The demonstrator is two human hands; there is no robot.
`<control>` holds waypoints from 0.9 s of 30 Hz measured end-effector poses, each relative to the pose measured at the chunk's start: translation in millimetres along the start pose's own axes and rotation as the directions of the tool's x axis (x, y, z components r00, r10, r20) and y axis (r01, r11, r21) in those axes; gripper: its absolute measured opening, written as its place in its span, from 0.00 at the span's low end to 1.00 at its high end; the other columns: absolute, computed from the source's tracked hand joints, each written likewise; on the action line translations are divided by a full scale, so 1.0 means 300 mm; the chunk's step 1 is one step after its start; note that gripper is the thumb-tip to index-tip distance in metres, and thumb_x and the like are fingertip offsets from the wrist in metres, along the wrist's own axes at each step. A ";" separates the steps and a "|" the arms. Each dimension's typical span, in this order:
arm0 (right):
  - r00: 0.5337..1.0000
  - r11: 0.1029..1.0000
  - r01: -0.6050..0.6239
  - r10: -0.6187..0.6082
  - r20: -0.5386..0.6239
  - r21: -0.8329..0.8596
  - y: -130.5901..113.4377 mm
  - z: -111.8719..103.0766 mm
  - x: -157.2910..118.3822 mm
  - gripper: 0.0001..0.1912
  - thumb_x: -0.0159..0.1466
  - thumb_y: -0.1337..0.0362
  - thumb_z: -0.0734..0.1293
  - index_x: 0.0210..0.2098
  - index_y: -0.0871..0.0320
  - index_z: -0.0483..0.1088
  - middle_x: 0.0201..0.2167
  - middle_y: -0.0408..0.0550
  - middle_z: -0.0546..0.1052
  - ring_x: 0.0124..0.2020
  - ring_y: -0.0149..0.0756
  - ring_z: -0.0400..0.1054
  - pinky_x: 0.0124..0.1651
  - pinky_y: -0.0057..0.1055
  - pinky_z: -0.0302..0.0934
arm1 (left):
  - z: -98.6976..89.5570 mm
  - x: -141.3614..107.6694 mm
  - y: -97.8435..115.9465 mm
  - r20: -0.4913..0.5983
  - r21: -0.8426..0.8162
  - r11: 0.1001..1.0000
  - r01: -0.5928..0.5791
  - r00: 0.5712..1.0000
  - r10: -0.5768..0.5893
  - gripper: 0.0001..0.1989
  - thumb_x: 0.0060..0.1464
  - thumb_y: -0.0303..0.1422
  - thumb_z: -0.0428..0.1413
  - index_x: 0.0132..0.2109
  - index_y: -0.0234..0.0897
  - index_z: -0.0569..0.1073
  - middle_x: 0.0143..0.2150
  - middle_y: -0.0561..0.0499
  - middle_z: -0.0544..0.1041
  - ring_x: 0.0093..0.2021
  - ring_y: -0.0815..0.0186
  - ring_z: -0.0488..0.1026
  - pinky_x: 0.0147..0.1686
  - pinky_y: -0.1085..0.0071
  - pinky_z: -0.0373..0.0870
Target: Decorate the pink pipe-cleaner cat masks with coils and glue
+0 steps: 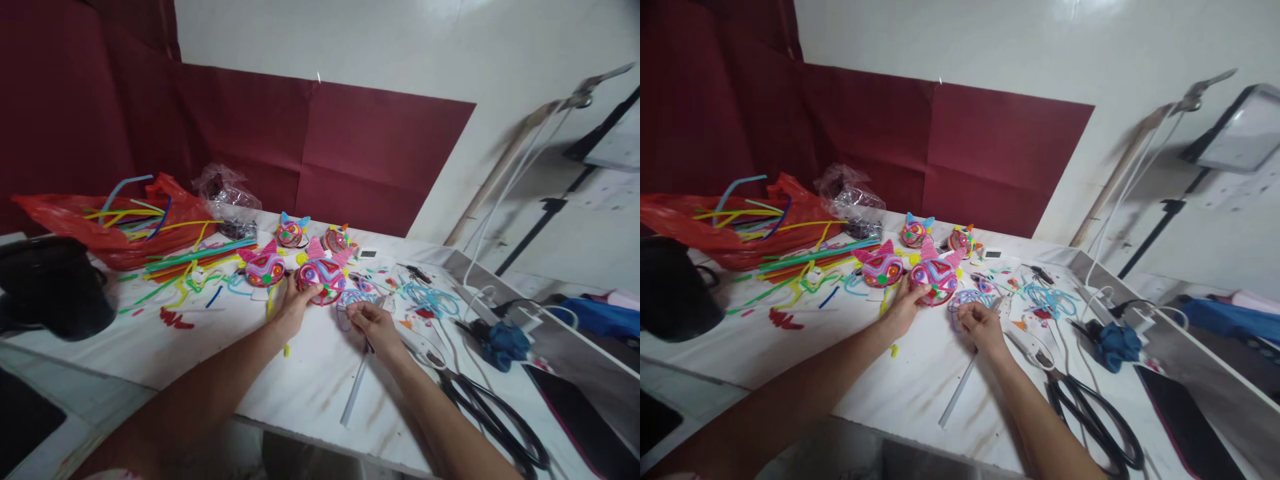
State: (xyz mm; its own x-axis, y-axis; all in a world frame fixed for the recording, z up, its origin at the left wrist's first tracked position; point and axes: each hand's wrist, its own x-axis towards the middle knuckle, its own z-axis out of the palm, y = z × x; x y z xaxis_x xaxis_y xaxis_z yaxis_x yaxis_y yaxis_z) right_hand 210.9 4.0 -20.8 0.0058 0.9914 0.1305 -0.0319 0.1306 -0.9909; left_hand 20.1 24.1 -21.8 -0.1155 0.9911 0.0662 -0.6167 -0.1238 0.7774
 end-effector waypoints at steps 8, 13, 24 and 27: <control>0.994 0.997 0.079 -0.077 -0.080 0.020 -0.029 -0.017 0.009 0.17 0.44 0.51 0.80 0.23 0.57 0.78 0.20 0.43 0.75 0.19 0.27 0.57 0.23 0.27 0.48 | -0.017 0.023 0.021 0.129 -0.042 0.999 0.005 0.992 0.000 0.34 0.39 0.34 0.78 0.54 0.45 0.74 0.47 0.52 0.86 0.50 0.53 0.83 0.55 0.54 0.77; 0.981 0.987 0.149 -0.140 -0.132 0.056 -0.067 -0.025 0.008 0.16 0.46 0.51 0.79 0.23 0.56 0.77 0.20 0.42 0.75 0.20 0.29 0.62 0.25 0.28 0.56 | 0.008 0.030 0.076 0.308 -0.058 0.998 0.015 0.951 0.003 0.35 0.41 0.37 0.77 0.57 0.43 0.77 0.51 0.45 0.87 0.59 0.44 0.81 0.65 0.44 0.72; 0.958 0.967 0.250 -0.238 -0.162 0.056 -0.129 -0.057 -0.015 0.19 0.52 0.46 0.79 0.29 0.54 0.76 0.21 0.40 0.74 0.21 0.31 0.62 0.26 0.30 0.58 | -0.006 -0.017 0.159 0.572 -0.004 0.996 0.084 0.818 -0.067 0.37 0.49 0.46 0.74 0.64 0.41 0.78 0.61 0.38 0.85 0.71 0.37 0.74 0.75 0.38 0.62; 0.958 0.964 0.263 -0.257 -0.125 0.031 -0.140 -0.059 -0.023 0.18 0.54 0.47 0.78 0.29 0.54 0.77 0.21 0.39 0.73 0.23 0.32 0.63 0.27 0.30 0.58 | -0.064 -0.047 0.165 0.520 0.023 0.997 0.072 0.851 -0.073 0.37 0.49 0.46 0.74 0.65 0.41 0.78 0.58 0.39 0.87 0.69 0.37 0.76 0.74 0.37 0.65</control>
State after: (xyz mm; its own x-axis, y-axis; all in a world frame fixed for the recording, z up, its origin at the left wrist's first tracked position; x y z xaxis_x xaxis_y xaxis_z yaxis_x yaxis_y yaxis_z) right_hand 229.8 -8.2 19.4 0.1387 0.9162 0.3760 -0.0605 0.3868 -0.9202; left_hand -23.8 3.1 3.7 0.3519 0.8777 0.3252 -0.6057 -0.0514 0.7940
